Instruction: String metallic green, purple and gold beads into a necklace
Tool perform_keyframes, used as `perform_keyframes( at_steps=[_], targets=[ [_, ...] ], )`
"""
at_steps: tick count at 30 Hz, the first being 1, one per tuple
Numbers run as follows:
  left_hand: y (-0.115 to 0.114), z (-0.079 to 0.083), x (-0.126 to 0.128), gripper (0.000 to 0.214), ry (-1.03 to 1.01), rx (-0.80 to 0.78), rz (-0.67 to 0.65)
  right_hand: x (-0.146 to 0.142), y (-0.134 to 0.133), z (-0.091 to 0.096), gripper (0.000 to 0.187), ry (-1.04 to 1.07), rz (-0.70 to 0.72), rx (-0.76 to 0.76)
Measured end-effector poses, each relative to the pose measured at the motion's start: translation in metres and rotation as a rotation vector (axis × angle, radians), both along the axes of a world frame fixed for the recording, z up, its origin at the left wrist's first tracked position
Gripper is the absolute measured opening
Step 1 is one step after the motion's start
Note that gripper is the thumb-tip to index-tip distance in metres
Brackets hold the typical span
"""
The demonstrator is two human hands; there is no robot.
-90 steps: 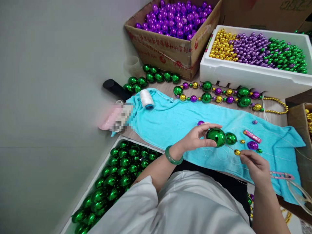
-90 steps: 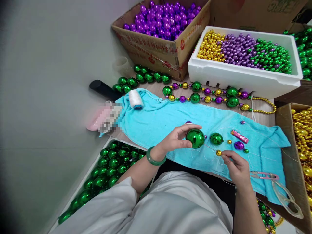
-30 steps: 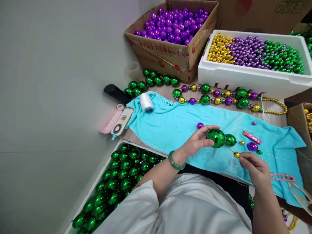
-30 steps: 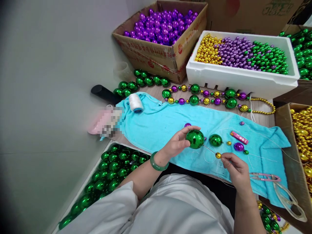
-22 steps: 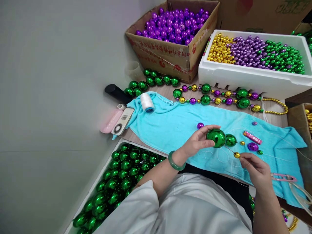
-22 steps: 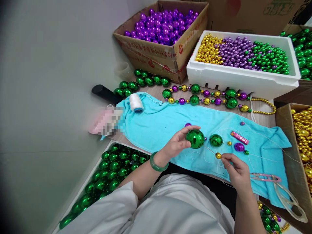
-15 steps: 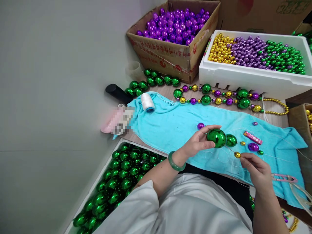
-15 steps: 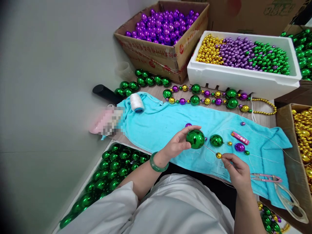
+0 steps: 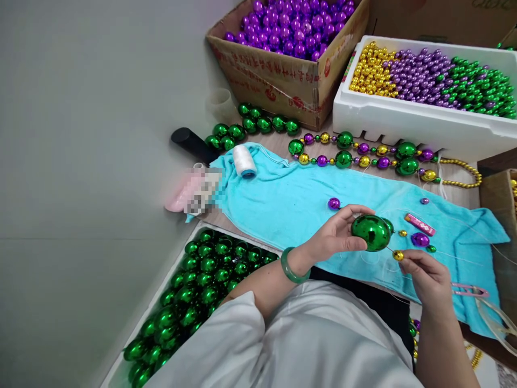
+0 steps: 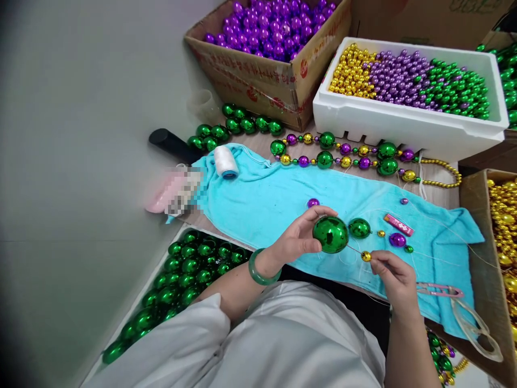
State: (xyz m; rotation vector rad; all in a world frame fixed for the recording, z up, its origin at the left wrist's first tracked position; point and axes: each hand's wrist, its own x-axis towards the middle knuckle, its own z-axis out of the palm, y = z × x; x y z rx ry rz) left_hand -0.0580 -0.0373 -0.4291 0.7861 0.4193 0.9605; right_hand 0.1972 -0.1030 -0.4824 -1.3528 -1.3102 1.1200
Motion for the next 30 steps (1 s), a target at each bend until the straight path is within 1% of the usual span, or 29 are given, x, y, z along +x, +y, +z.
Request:
perform_keyframes(
  at_steps=[3, 8, 10, 12, 15, 18, 24, 27, 30],
  targets=[
    [-0.001, 0.001, 0.000, 0.058, 0.025, 0.015, 0.015, 0.001, 0.000, -0.002, 0.004, 0.008, -0.010, -0.015],
    [-0.001, 0.006, -0.006, 0.065, 0.187, 0.180, 0.058, 0.002, 0.001, -0.004, 0.005, -0.008, -0.028, -0.048],
    [-0.002, 0.007, -0.006, 0.065, 0.197, 0.196, 0.053, 0.000, 0.003, -0.006, 0.006, 0.022, -0.028, -0.052],
    [-0.002, 0.008, -0.006, 0.064, 0.153, 0.155, 0.031, -0.002, 0.004, -0.008, 0.006, 0.071, -0.019, -0.054],
    [-0.003, 0.005, -0.003, 0.061, 0.049, 0.038, 0.000, -0.005, 0.006, -0.010, 0.005, 0.134, -0.005, -0.048],
    [-0.004, 0.002, -0.001, 0.060, 0.008, -0.026, 0.007, -0.006, 0.005, -0.011, 0.004, 0.145, 0.000, -0.046],
    [-0.005, 0.001, -0.001, 0.058, 0.026, -0.046, 0.059, -0.003, 0.002, -0.007, 0.006, 0.067, -0.028, -0.045],
    [-0.005, 0.000, -0.001, 0.054, 0.016, -0.042, 0.069, -0.003, 0.000, -0.001, 0.007, -0.014, -0.033, -0.046],
    [-0.004, -0.002, -0.004, 0.056, 0.036, -0.018, 0.062, -0.005, -0.001, 0.009, 0.007, -0.095, -0.042, -0.014]
  ],
)
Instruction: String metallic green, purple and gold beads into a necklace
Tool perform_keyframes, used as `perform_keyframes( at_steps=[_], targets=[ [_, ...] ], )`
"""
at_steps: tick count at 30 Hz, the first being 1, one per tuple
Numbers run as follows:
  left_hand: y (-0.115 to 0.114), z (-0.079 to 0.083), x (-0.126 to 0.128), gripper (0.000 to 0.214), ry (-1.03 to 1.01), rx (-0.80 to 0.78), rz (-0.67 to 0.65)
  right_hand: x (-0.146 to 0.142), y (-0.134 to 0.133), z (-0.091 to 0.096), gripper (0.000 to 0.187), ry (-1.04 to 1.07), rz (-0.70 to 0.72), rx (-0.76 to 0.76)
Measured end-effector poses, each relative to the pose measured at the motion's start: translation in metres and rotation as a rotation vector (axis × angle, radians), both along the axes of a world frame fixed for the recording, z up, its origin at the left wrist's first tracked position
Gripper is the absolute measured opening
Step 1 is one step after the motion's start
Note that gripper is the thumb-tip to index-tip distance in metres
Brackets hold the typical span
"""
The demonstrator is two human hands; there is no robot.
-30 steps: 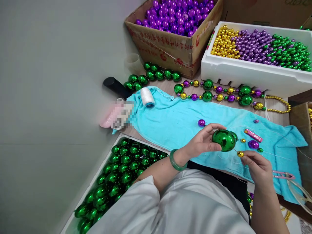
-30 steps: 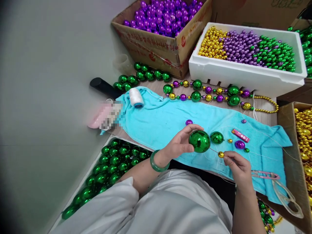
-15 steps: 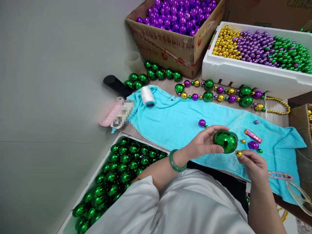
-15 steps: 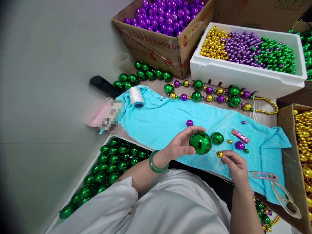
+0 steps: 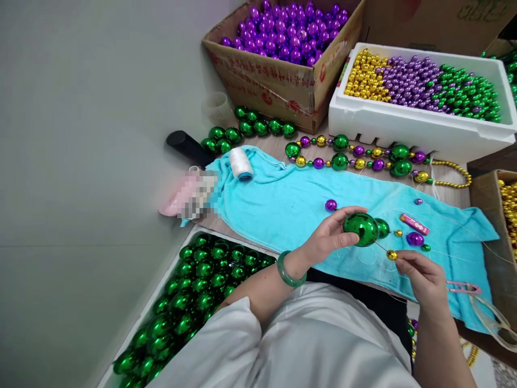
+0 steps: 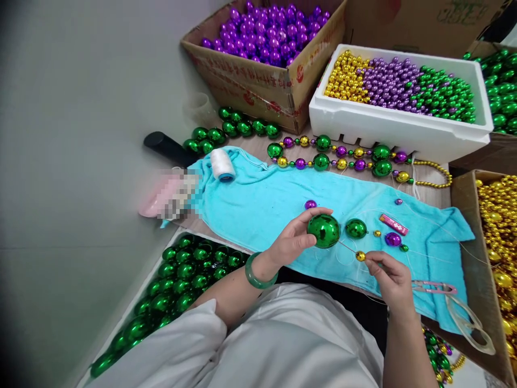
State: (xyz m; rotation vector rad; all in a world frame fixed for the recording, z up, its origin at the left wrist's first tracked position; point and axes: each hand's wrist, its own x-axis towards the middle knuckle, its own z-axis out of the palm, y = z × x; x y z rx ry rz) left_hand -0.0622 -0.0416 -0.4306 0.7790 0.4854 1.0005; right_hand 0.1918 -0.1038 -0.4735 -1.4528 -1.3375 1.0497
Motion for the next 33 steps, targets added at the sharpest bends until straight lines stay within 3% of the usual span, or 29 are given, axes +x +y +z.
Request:
perform_keyframes(
  at_steps=[7, 15, 22, 28, 30, 33],
  targets=[
    [0.001, 0.000, -0.008, 0.064, 0.099, 0.095, -0.052, -0.005, -0.001, 0.009, 0.010, -0.082, 0.006, 0.042],
    [-0.003, -0.005, 0.005, 0.063, 0.079, 0.096, 0.167, -0.013, -0.003, 0.003, 0.013, -0.022, -0.004, -0.003],
    [-0.002, -0.004, 0.007, 0.062, 0.098, 0.102, 0.250, -0.022, 0.003, -0.002, 0.012, -0.146, -0.050, 0.133],
    [-0.002, -0.003, 0.008, 0.061, 0.107, 0.122, 0.263, -0.020, 0.002, -0.003, 0.019, -0.197, -0.224, -0.016],
    [-0.002, -0.002, 0.007, 0.061, 0.097, 0.133, 0.270, -0.016, 0.001, -0.002, 0.018, -0.168, -0.200, -0.040],
    [-0.003, 0.000, 0.007, 0.061, 0.074, 0.116, 0.236, -0.012, 0.000, 0.001, 0.009, -0.129, -0.101, 0.043]
  ],
)
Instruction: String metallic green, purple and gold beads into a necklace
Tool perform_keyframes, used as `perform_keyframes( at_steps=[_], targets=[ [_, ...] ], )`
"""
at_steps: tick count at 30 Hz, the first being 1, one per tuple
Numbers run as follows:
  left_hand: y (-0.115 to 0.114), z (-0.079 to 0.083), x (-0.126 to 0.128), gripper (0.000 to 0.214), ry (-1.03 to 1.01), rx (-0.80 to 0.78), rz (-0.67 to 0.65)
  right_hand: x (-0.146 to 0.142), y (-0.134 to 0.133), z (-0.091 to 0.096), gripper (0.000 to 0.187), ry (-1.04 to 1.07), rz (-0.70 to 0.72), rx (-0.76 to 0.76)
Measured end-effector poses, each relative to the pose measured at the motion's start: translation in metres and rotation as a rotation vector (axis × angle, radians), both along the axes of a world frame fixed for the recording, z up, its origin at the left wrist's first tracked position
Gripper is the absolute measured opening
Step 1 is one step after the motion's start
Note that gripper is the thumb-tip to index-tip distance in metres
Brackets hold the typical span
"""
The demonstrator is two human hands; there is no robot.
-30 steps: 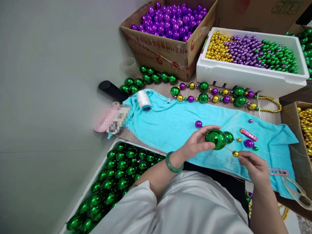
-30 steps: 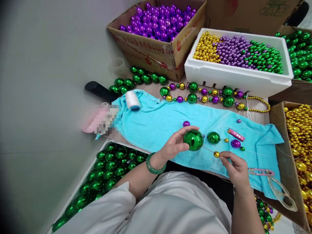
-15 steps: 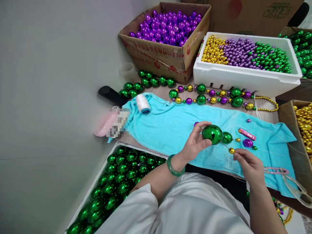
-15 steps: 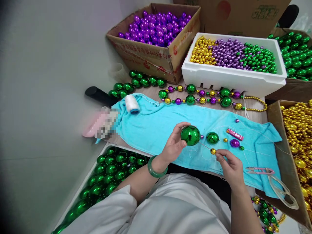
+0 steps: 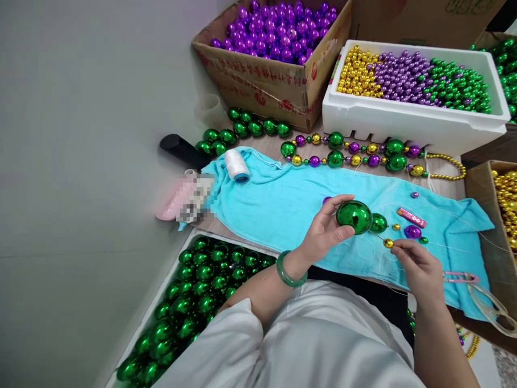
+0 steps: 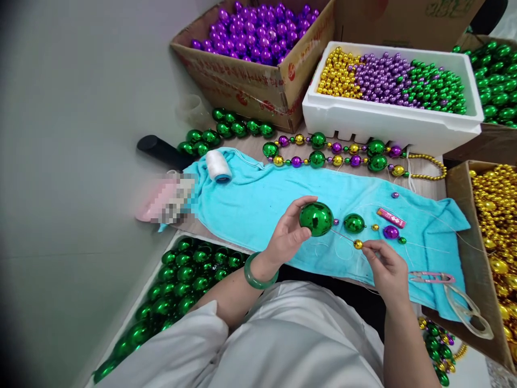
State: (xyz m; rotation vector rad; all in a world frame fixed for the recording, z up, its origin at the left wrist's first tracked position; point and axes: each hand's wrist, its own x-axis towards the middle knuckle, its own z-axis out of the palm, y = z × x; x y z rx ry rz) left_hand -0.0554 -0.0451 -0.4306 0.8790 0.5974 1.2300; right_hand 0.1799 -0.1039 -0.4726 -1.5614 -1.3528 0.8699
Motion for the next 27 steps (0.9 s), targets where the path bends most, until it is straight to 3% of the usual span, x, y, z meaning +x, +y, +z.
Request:
perform_keyframes(
  at_steps=[5, 9, 14, 18, 22, 27],
  targets=[
    [-0.005, 0.003, -0.003, 0.065, 0.056, 0.053, -0.037, 0.002, 0.000, 0.005, 0.004, -0.009, 0.093, 0.160],
    [-0.009, 0.007, -0.006, 0.065, 0.100, 0.152, -0.039, 0.002, 0.002, 0.000, 0.005, 0.010, 0.116, 0.160],
    [-0.009, 0.008, -0.005, 0.064, -0.035, 0.036, -0.103, -0.002, 0.003, -0.009, 0.006, 0.119, 0.159, 0.146],
    [-0.008, 0.005, -0.007, 0.062, -0.090, 0.028, -0.083, -0.005, 0.002, -0.005, 0.009, 0.089, 0.176, 0.166],
    [-0.009, 0.006, -0.012, 0.066, -0.004, 0.083, -0.069, -0.003, 0.004, 0.002, 0.010, 0.021, 0.158, 0.226],
    [-0.011, 0.009, -0.013, 0.067, -0.088, 0.069, -0.148, -0.001, 0.006, -0.002, 0.010, 0.136, 0.215, 0.176]
  ],
)
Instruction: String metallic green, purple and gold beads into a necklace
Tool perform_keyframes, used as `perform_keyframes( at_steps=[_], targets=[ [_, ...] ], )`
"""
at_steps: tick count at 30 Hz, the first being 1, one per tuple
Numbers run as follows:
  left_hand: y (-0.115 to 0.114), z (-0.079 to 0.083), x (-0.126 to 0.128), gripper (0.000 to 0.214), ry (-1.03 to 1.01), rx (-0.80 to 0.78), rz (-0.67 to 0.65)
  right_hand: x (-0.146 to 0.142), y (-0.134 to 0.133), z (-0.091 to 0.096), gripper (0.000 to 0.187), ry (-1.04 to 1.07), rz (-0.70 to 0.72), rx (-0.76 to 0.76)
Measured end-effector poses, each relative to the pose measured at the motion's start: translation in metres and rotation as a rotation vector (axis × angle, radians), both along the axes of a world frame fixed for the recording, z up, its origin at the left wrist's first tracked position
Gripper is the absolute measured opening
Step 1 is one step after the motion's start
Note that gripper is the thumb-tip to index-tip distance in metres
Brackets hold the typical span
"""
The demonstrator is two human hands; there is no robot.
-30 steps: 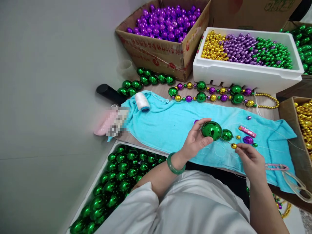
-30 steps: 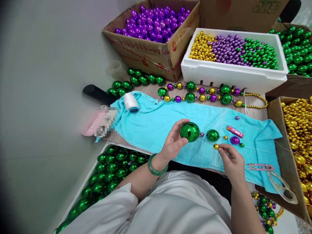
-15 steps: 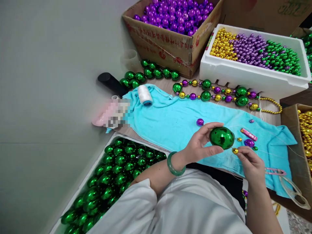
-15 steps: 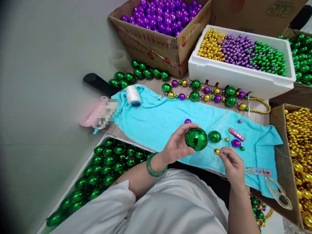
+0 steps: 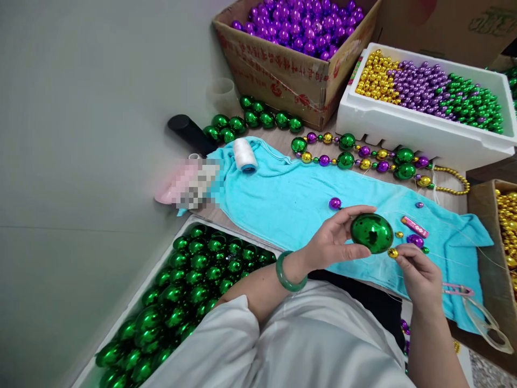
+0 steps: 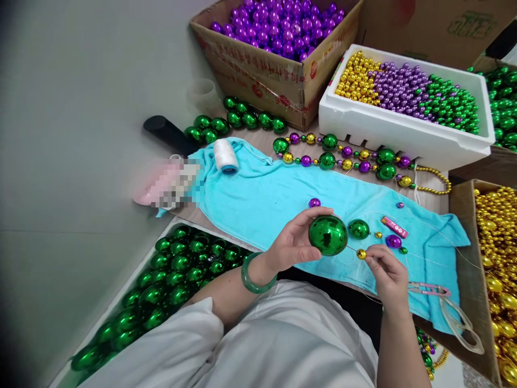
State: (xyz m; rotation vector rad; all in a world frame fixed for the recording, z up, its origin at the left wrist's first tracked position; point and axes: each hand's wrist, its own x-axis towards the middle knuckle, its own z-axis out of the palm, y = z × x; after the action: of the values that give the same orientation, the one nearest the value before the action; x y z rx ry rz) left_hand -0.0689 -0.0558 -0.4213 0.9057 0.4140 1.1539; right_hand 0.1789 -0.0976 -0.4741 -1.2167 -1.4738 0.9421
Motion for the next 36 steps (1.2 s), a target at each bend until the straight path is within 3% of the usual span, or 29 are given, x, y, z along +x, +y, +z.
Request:
perform_keyframes(
  at_steps=[5, 12, 16, 19, 27, 32, 36],
  targets=[
    [0.001, 0.004, 0.000, 0.066, -0.021, -0.086, 0.024, -0.003, -0.002, 0.004, 0.012, 0.001, 0.018, 0.004],
    [0.014, 0.000, -0.003, 0.049, -0.035, -0.411, 0.236, -0.016, -0.008, 0.045, 0.009, -0.259, -0.072, 0.055],
    [0.019, -0.006, -0.006, 0.044, -0.051, -0.523, 0.256, -0.024, -0.006, 0.060, 0.010, -0.375, -0.055, 0.082],
    [0.019, -0.005, -0.008, 0.047, -0.039, -0.455, 0.263, -0.025, -0.004, 0.060, 0.011, -0.371, -0.023, 0.105],
    [0.012, 0.000, -0.006, 0.059, -0.015, -0.092, 0.231, -0.016, -0.005, 0.037, 0.012, -0.216, -0.010, 0.088],
    [0.008, 0.006, -0.005, 0.060, -0.032, -0.087, 0.102, -0.008, -0.007, 0.023, 0.012, -0.053, 0.009, 0.039],
    [0.005, 0.008, -0.001, 0.064, -0.006, -0.113, 0.167, -0.008, -0.008, 0.017, 0.011, -0.009, -0.017, -0.010]
  ],
)
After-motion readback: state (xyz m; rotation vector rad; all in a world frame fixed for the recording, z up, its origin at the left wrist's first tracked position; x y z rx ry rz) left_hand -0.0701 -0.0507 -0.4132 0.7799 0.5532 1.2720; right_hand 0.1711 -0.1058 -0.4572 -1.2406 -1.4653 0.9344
